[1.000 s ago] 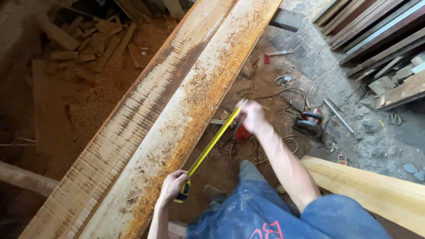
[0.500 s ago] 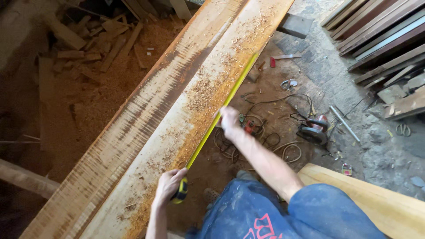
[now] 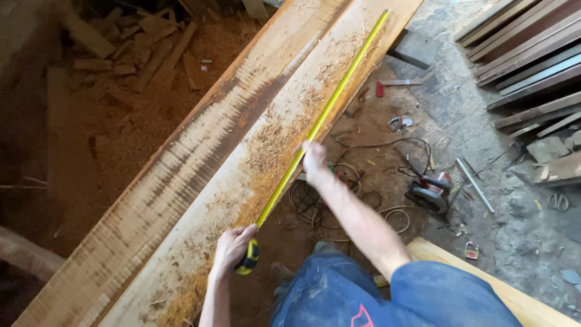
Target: The person measures a long wooden plank with a tape measure and a try square, then handles a smaller cut piece of wood, aligning it with the plank. The person repeatedly measures and repositions the wood pieces on a workbench in a cluttered workshop.
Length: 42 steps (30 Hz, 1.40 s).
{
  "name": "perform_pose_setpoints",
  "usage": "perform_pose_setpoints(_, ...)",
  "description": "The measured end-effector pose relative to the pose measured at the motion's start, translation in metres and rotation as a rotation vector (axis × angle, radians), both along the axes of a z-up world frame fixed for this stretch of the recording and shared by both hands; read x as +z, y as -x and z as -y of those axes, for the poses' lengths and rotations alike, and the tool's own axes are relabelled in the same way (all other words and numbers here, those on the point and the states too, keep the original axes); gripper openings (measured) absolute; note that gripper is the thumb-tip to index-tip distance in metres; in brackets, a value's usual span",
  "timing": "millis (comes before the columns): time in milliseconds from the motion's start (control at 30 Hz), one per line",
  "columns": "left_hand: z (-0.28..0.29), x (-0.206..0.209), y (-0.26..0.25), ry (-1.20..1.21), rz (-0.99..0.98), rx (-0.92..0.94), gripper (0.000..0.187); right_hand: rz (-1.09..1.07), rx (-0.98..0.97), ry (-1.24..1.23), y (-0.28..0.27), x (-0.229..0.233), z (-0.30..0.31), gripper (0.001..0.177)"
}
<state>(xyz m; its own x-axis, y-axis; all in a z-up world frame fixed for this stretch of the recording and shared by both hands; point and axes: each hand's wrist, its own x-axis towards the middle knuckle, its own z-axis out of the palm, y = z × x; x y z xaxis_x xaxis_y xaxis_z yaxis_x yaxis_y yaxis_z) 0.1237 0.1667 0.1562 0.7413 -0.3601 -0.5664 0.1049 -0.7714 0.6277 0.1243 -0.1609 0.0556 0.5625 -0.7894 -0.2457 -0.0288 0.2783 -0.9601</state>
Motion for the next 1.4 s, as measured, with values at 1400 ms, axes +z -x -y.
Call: perform_pose_setpoints(1400,0.108,0.008,-0.006,-0.160,0.105,0.223,0.052,-0.010,-0.046,-0.246,-0.083,-0.004,0.136,0.021)
